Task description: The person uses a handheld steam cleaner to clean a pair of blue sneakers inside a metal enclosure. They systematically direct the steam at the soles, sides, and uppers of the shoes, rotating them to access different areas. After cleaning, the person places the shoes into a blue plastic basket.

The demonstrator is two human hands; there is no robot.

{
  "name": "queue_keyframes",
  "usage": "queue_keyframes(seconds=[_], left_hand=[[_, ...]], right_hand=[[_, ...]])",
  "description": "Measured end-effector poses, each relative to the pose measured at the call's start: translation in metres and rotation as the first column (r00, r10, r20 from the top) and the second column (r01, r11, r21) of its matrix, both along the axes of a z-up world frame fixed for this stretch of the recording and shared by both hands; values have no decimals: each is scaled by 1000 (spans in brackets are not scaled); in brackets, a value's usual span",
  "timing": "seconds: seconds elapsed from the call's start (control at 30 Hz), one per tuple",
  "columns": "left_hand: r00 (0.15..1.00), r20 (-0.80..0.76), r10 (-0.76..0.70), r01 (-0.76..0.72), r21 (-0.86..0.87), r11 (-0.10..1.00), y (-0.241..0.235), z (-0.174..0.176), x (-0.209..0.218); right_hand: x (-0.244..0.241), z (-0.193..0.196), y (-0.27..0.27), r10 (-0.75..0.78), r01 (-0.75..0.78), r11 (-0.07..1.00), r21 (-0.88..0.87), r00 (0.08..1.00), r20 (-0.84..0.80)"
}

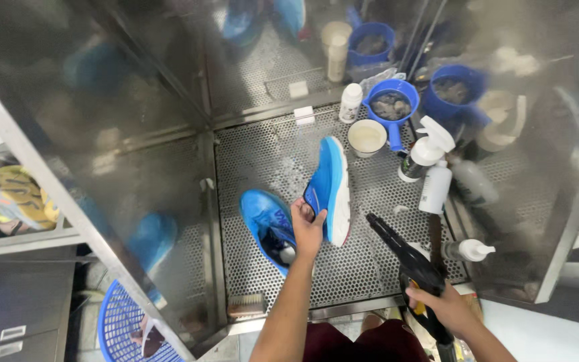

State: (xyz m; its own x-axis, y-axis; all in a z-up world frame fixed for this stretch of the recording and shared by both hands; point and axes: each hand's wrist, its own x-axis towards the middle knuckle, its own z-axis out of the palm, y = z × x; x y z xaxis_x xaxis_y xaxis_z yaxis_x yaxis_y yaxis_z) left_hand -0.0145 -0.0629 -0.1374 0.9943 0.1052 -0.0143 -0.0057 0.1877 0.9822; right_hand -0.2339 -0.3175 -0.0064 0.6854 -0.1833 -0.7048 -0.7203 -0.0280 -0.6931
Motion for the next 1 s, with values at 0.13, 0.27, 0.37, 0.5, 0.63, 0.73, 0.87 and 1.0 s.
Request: queue_keyframes(seconds=[0.13, 0.27, 0.37, 0.5, 0.63, 0.73, 0.87, 1.0], left_hand=[[987, 68, 143, -145, 15, 989, 0, -26, 4], [981, 90, 175, -192, 260, 946, 40, -22, 11], [971, 126, 205, -230, 241, 943, 82, -15, 14], [982, 61, 177, -182, 83, 980, 107, -3, 9], [963, -268, -8, -4, -43, 999, 83, -5, 15], [955, -270, -126, 77, -184, 980, 58, -20, 20], [953, -303, -3, -19, -72, 997, 56, -50, 29], [931, -345, 119, -32, 249, 968, 92, -68, 27]], right_hand=[[-34, 6, -20, 7, -7, 1000, -4, 994, 105], [-45, -3, -11, 75, -75, 997, -7, 994, 83], [-40, -3, -2, 135, -136, 991, -2, 988, 77], [-36, 16, 12, 137, -135, 990, -39, 989, 51], [-31, 38, 25, 218, -214, 960, -183, 976, 2], [-33, 51, 27, 193, -194, 972, -133, 981, -23], [-40, 49, 28, 142, -139, 989, -39, 988, 57], [-51, 38, 23, 66, -65, 996, 58, 998, -12]])
